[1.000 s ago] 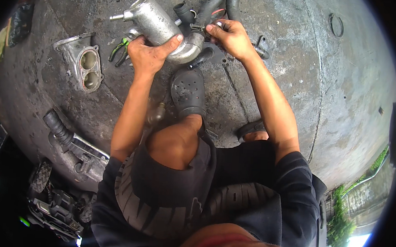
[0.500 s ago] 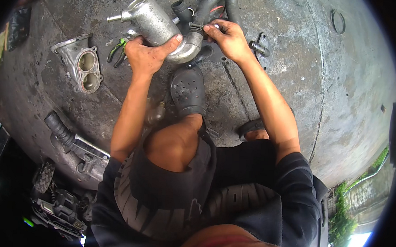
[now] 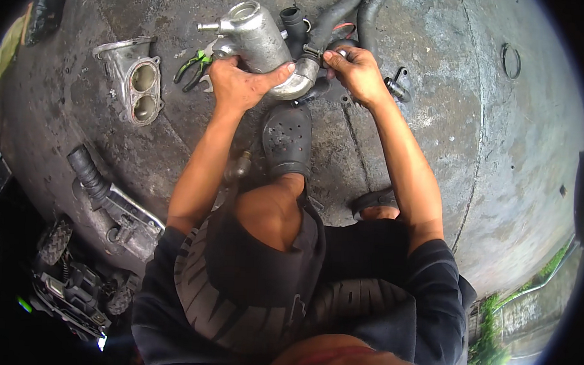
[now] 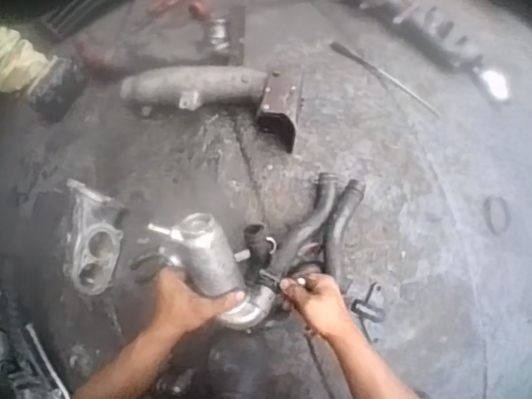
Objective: The person assembles a metal engine component by attaching rubber hoses and securing bolts using a wrench.
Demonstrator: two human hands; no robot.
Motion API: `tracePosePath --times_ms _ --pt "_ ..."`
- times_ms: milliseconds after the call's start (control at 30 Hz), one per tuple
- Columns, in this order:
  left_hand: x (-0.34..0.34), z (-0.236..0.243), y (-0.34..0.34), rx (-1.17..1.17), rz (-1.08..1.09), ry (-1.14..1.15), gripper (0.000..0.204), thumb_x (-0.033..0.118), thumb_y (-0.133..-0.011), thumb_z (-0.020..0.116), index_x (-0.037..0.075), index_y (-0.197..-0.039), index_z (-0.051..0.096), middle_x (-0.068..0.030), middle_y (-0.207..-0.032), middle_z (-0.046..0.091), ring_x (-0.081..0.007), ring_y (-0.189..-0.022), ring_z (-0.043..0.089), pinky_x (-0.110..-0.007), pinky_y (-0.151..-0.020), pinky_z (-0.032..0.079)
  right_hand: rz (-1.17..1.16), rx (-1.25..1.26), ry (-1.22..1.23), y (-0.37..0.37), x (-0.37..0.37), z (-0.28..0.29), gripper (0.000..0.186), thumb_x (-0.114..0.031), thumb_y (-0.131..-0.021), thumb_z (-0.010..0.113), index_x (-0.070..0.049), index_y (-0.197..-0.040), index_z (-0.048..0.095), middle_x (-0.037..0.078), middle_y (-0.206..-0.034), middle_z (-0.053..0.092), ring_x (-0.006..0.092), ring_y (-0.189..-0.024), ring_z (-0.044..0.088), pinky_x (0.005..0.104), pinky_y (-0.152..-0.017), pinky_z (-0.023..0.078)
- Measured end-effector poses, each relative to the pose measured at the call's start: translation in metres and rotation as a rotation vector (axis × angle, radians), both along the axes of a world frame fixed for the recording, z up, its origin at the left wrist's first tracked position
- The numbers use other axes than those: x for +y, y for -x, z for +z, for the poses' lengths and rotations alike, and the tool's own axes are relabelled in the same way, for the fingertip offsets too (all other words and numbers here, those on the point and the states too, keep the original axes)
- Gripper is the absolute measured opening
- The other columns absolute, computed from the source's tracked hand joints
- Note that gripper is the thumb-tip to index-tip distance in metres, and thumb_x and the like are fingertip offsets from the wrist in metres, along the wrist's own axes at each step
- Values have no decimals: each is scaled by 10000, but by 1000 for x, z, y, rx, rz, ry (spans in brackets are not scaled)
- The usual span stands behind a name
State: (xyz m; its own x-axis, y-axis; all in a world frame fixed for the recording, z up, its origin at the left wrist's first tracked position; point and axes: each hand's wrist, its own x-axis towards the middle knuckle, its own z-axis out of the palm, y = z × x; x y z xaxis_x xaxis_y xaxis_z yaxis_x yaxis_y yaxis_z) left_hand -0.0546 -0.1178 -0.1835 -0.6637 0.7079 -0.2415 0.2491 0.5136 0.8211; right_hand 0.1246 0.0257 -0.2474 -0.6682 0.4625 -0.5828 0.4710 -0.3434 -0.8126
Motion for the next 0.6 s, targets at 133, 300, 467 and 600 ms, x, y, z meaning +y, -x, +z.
tracePosePath --times_ms 133,300,467,600 --pt "-2 0 2 45 -48 -4 444 290 -660 919 -45 -896 749 -106 -835 753 -171 -753 712 -316 -738 559 18 26 -119 -1 -2 -5 248 -254 -902 708 -7 -921 732 70 -747 694 145 -688 607 327 -664 483" --pt "-2 -1 3 98 -85 15 452 287 -663 919 -51 -906 745 -114 -843 752 -175 -758 713 -315 -743 558 64 46 -415 -1 -3 2 220 -211 -855 757 -12 -945 733 135 -835 726 215 -748 682 348 -728 519" --pt "1 4 5 26 -35 -3 473 291 -643 927 -54 -906 738 -116 -852 752 -181 -763 716 -324 -748 559 -1 -10 -271 -4 -7 -7 320 -239 -807 782 -25 -1033 709 174 -930 724 247 -848 703 351 -773 531" --pt "0 -4 12 -30 58 -33 498 312 -642 928 -46 -928 733 -114 -878 749 -182 -779 705 -323 -755 554 -28 -76 -241 -15 -6 -25 408 -219 -785 721 -16 -1132 652 156 -975 712 248 -887 705 365 -820 535"
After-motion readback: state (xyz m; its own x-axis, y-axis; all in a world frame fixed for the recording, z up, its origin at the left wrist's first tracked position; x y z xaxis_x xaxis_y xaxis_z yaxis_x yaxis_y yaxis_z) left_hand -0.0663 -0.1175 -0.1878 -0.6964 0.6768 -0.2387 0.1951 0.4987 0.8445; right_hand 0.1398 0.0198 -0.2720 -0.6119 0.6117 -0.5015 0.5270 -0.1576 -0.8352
